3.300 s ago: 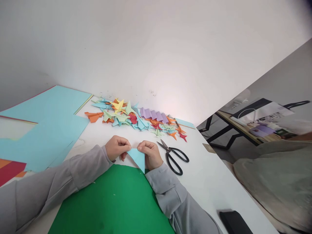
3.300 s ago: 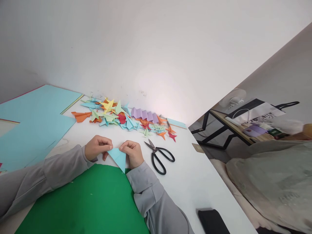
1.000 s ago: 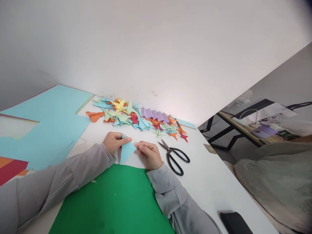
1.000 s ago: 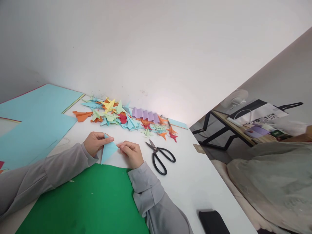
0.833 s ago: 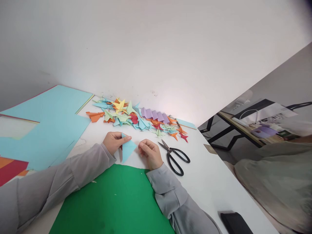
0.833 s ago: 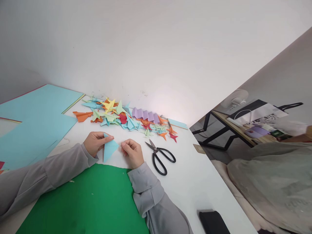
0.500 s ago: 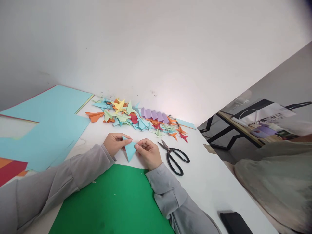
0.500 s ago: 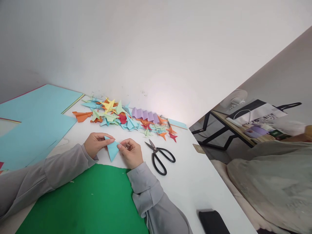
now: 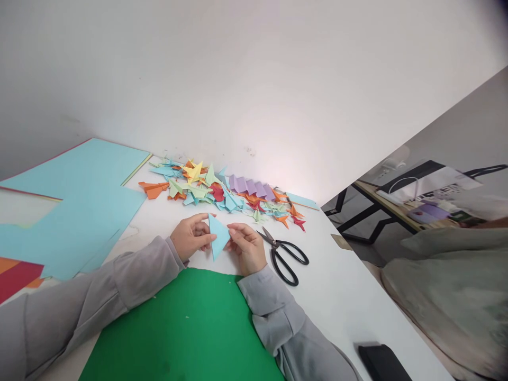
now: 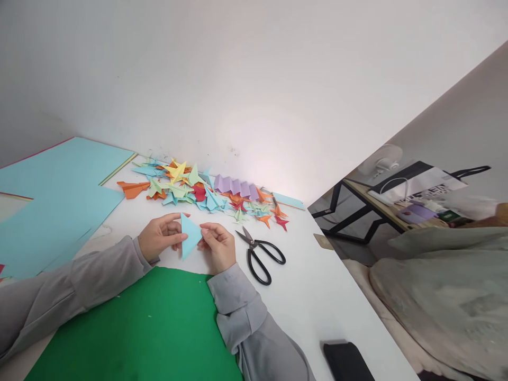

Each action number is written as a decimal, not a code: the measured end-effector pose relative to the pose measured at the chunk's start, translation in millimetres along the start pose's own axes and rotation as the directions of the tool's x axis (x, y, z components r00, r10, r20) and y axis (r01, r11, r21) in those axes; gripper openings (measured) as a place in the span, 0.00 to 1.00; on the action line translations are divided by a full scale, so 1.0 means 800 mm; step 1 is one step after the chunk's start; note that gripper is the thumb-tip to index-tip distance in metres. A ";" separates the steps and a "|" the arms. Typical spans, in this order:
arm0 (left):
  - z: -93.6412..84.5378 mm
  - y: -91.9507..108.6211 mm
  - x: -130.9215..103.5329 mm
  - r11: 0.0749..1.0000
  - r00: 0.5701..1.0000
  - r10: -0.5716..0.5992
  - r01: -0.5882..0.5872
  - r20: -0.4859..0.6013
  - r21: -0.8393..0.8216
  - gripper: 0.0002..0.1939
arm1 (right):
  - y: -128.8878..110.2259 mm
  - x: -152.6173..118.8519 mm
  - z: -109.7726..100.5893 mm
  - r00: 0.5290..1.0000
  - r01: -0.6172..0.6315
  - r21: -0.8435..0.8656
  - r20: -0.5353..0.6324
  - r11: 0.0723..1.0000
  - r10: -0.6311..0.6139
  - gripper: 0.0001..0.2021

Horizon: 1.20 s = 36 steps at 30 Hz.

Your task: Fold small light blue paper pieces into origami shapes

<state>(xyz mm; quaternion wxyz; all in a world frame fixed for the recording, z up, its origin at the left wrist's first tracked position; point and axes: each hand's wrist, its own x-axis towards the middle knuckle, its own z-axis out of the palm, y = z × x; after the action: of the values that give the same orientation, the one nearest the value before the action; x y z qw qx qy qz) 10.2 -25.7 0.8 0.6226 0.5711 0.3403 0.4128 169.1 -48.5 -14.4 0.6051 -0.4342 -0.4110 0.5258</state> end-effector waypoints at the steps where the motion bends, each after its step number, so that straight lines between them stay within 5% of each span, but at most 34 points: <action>1: 0.000 0.001 0.000 1.000 1.000 0.005 -0.005 -0.013 -0.016 0.34 | -0.001 0.000 0.000 1.000 -0.009 0.007 0.010 1.000 0.009 0.05; 7: -0.002 0.000 0.002 0.997 0.999 0.018 -0.021 -0.046 -0.077 0.34 | -0.005 -0.005 -0.001 0.991 -0.035 0.018 0.133 0.999 0.032 0.10; 15: -0.004 -0.002 0.005 0.997 0.993 -0.067 0.063 -0.101 -0.049 0.10 | -0.001 -0.006 0.002 0.961 0.248 -0.176 0.167 0.953 -0.219 0.04; 19: -0.004 -0.001 0.003 0.999 0.999 -0.037 0.038 -0.036 0.018 0.16 | 0.003 -0.004 -0.001 0.970 0.219 -0.161 0.146 0.962 -0.196 0.07; 23: -0.006 0.001 0.006 0.984 0.989 -0.124 0.113 -0.074 -0.135 0.19 | 0.003 -0.005 -0.003 0.963 0.178 -0.141 0.227 0.974 -0.143 0.08; 30: -0.002 0.004 0.001 0.997 0.992 -0.019 0.010 0.125 0.079 0.07 | 0.003 -0.008 -0.002 0.929 0.182 -0.263 0.361 0.947 -0.079 0.09; 36: -0.001 -0.004 -0.001 0.987 0.982 -0.004 -0.027 0.191 0.159 0.08 | 0.000 -0.012 0.005 0.950 0.145 -0.358 0.312 0.922 -0.028 0.17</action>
<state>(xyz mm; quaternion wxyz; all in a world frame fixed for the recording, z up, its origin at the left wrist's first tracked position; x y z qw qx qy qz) 9.9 -26.0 -2.1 0.6020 0.6582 0.3078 0.3310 164.3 -57.6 -13.8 0.4635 -0.4381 -0.6105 0.4696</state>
